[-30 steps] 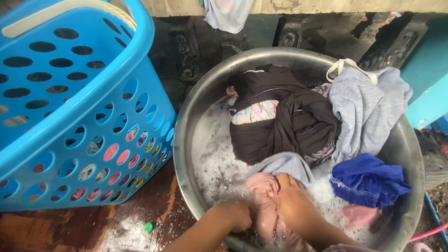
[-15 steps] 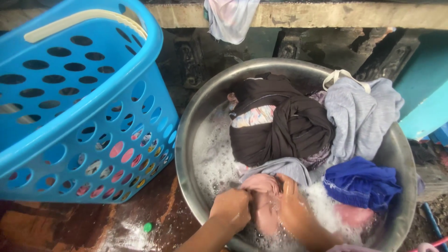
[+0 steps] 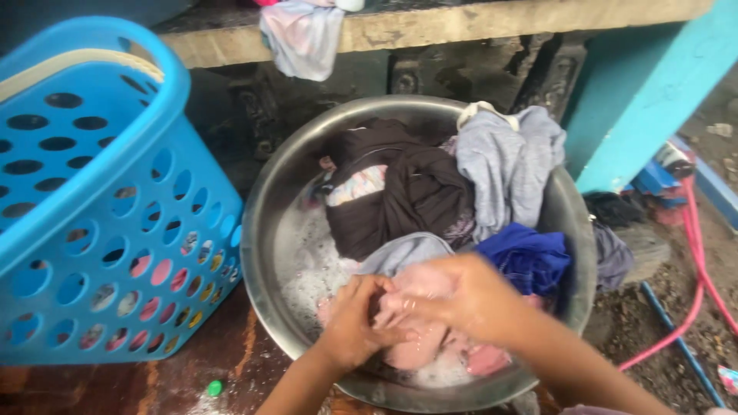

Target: Hand-washing clothes in a basin with soapy water and transferring them to a basket.

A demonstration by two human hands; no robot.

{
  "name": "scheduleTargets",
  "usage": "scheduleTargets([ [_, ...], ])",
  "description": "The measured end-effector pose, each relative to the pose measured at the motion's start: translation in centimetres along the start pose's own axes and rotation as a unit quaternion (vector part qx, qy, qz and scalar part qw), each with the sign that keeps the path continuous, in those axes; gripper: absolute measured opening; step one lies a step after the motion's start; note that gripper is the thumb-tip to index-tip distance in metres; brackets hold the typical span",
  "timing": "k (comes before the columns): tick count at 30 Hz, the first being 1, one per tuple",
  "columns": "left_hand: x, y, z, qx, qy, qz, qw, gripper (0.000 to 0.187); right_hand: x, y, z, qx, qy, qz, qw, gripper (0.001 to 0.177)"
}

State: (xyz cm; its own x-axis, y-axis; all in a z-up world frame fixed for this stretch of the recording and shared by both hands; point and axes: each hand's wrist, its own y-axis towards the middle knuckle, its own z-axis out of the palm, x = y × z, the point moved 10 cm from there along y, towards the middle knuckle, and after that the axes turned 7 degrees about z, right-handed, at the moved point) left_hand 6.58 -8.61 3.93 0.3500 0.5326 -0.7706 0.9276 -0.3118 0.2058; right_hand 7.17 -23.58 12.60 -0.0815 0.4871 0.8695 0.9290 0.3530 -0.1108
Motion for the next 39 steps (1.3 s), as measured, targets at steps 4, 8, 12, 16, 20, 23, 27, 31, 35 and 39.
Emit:
scheduleTargets([
  [4, -1.5, 0.5, 0.4, -0.001, -0.007, -0.011, 1.0, 0.063, 4.2, -6.5, -11.4, -0.422, -0.073, -0.105, 0.898, 0.041],
  [8, 0.0, 1.8, 1.3, 0.048, -0.04, -0.054, 0.997, 0.051, 1.1, -8.0, -14.7, -0.55, -0.064, -0.234, 0.799, 0.036],
  [12, -5.1, 2.7, 1.7, -0.022, -0.508, -0.137, 0.85, 0.047, -4.7, -8.9, -15.2, -0.594, 0.199, -0.185, 0.757, 0.027],
  [16, -9.7, 4.8, 3.2, -0.067, -0.708, -0.127, 0.692, 0.075, 7.8, -8.8, -5.9, -0.373, 0.112, -0.358, 0.849, 0.009],
  [20, -4.1, 5.9, 9.1, -0.02, -0.68, -0.118, 0.724, 0.078, 8.5, -8.6, -0.4, -0.257, 0.098, -0.383, 0.882, 0.009],
  [23, -0.7, 6.2, 10.0, -0.047, -0.572, 0.037, 0.818, 0.063, 7.6, -5.9, 2.1, -0.204, -0.061, -0.298, 0.931, 0.032],
  [27, -3.3, 6.5, 8.6, -0.097, -0.807, -0.019, 0.583, 0.046, 7.8, -5.5, -0.1, -0.266, -0.03, -0.389, 0.882, 0.018],
  [31, -2.7, 2.2, 6.5, -0.202, -0.655, -0.31, 0.659, 0.035, 4.2, -2.5, -1.5, -0.301, -0.009, -0.311, 0.902, 0.011],
  [35, 0.3, 1.4, 2.1, -0.237, -0.498, -0.234, 0.801, 0.025, 0.9, -1.1, -0.7, -0.317, -0.069, -0.237, 0.916, 0.02],
  [39, -0.3, -0.3, -6.0, -0.24, -0.076, -0.157, 0.955, 0.033, 3.4, -3.4, 0.9, -0.32, -0.217, -0.27, 0.882, 0.023],
])
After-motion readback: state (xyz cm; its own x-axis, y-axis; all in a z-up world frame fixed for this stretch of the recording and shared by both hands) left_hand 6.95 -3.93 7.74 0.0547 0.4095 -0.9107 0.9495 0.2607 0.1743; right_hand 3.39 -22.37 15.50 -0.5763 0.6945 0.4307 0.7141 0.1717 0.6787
